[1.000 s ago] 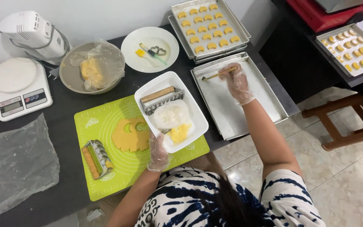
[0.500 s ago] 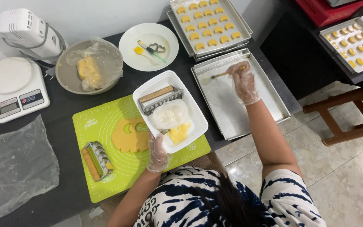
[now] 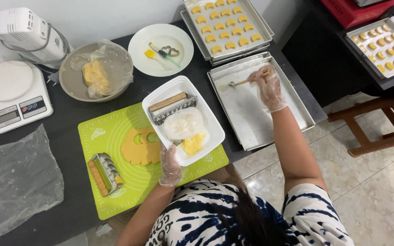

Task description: The person flattens dough on a silicone mat, uses a crescent-shaped mold to cut out cookies, places them on a baking tray, and then uses a brush to apply a topping.

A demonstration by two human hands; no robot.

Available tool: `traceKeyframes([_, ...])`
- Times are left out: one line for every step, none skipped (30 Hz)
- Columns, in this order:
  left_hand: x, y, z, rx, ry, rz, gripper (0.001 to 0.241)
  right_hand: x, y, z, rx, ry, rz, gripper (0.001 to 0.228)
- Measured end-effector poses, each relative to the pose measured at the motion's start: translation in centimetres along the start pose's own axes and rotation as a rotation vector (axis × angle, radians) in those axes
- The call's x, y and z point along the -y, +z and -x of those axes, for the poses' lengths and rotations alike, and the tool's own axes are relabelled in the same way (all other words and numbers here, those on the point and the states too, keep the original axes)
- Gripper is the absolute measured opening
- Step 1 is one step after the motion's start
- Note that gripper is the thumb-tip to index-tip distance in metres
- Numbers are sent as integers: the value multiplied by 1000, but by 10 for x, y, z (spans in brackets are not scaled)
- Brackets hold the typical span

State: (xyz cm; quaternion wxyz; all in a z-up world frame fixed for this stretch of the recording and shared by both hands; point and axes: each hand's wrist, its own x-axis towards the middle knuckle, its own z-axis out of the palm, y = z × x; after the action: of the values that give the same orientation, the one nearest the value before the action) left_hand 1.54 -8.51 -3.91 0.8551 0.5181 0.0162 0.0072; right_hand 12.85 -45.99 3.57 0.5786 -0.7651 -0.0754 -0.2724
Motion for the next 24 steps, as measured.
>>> traceKeyframes([-4, 3, 1, 0, 1, 1, 68, 2, -8, 0, 1, -1, 1, 19])
traceKeyframes([-8, 5, 2, -3, 1, 7, 69, 4, -16, -1, -50, -20, 116, 17])
traceKeyframes([-12, 8, 3, -6, 2, 13, 69, 5, -23, -2, -101, -40, 232, 15])
traceKeyframes([-16, 10, 4, -8, 2, 12, 69, 11, -22, -4, -100, -40, 231, 15])
traceKeyframes([-20, 13, 5, -11, 1, 16, 69, 16, -22, -5, -121, -23, 321, 13])
traceKeyframes([-24, 16, 6, -11, -2, 19, 69, 22, -22, -6, -145, -5, 411, 12])
traceKeyframes([-28, 18, 7, -10, -3, 17, 69, 19, -20, -3, -146, -3, 411, 12])
traceKeyframes([-32, 20, 7, -9, -5, 21, 70, 17, -18, -2, -83, -23, 323, 11])
traceKeyframes([-36, 23, 7, -8, -7, 25, 70, 14, -16, -1, -19, -44, 234, 12])
traceKeyframes([-40, 26, 8, -9, -6, 26, 70, 11, -21, -2, -18, -45, 233, 12])
traceKeyframes([-44, 29, 8, -11, -6, 31, 70, 8, -26, -3, -92, -40, 291, 7])
traceKeyframes([-48, 31, 9, -15, -6, 36, 70, 5, -30, -4, -166, -36, 348, 8])
traceKeyframes([-52, 34, 9, -18, -5, 37, 70, 7, -31, -6, -163, -37, 347, 8])
traceKeyframes([-56, 36, 10, -21, -6, 41, 71, 10, -31, -7, -202, -52, 495, 6])
traceKeyframes([-60, 39, 10, -24, -7, 45, 71, 12, -32, -8, -241, -68, 643, 11])
traceKeyframes([-63, 41, 12, -23, -10, 44, 71, 8, -34, -7, -242, -65, 644, 11])
traceKeyframes([-66, 44, 14, -28, -8, 23, 71, 4, -35, -5, -190, -37, 560, 9])
traceKeyframes([-69, 48, 14, -33, -5, 4, 71, 0, -36, -5, -138, -12, 476, 8])
traceKeyframes([-59, 40, 12, -32, -5, 5, 71, 13, -33, -4, -139, -12, 476, 8])
traceKeyframes([-49, 33, 10, -23, -12, 43, 72, 25, -30, -5, -247, -12, 353, 11])
traceKeyframes([-40, 25, 8, -13, -20, 80, 73, 37, -26, -5, -353, -11, 229, 15])
traceKeyframes([-40, 26, 8, -16, -18, 81, 73, 37, -30, -6, -350, -12, 228, 15])
traceKeyframes([-41, 28, 8, -8, 0, 44, 72, 36, -34, -8, -458, 29, 269, 13])
traceKeyframes([-41, 29, 8, 1, 16, 7, 71, 36, -39, -8, -568, 71, 310, 13])
